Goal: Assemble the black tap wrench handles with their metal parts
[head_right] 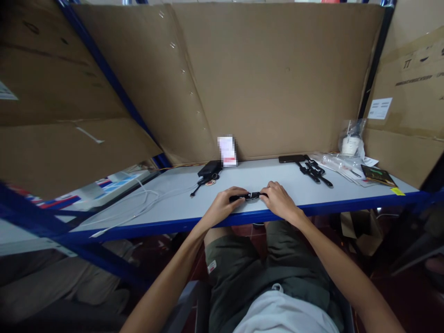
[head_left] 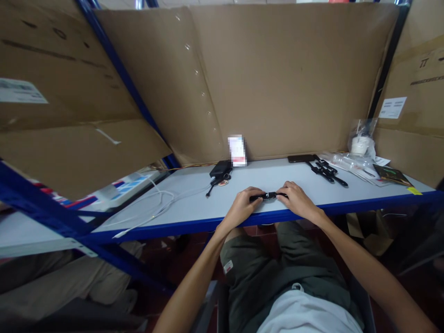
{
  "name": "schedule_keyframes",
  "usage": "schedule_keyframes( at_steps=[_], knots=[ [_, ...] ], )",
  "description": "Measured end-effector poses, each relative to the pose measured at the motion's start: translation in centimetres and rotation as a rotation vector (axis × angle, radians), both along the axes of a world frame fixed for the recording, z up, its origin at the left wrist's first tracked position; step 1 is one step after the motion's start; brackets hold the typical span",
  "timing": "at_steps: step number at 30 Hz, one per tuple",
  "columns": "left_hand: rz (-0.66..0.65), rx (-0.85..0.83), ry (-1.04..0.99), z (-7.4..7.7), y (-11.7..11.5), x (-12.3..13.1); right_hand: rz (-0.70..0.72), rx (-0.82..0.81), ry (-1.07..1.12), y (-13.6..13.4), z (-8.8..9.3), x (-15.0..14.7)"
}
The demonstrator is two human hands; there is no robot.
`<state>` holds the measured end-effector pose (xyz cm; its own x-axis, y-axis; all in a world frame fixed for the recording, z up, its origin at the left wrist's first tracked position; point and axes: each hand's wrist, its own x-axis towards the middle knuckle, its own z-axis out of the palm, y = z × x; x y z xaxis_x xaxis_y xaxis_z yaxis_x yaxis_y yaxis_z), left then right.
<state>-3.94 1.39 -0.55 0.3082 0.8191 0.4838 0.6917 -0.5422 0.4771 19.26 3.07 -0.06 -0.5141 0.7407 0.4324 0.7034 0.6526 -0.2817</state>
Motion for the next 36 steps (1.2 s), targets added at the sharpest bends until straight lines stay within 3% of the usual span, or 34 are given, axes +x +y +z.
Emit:
schedule_keyframes(
  at_steps=[8, 36],
  knots=[
    [-0.026, -0.003, -0.019, -0.46, 0.06, 0.0, 0.006, -0.02, 0.078, 0.19, -0.2, 0.13],
    [-0.041, -0.028, -0.045, 0.12, 0.05, 0.17, 0.001, -0.073, 0.13, 0.12, 0.3, 0.46]
  ],
)
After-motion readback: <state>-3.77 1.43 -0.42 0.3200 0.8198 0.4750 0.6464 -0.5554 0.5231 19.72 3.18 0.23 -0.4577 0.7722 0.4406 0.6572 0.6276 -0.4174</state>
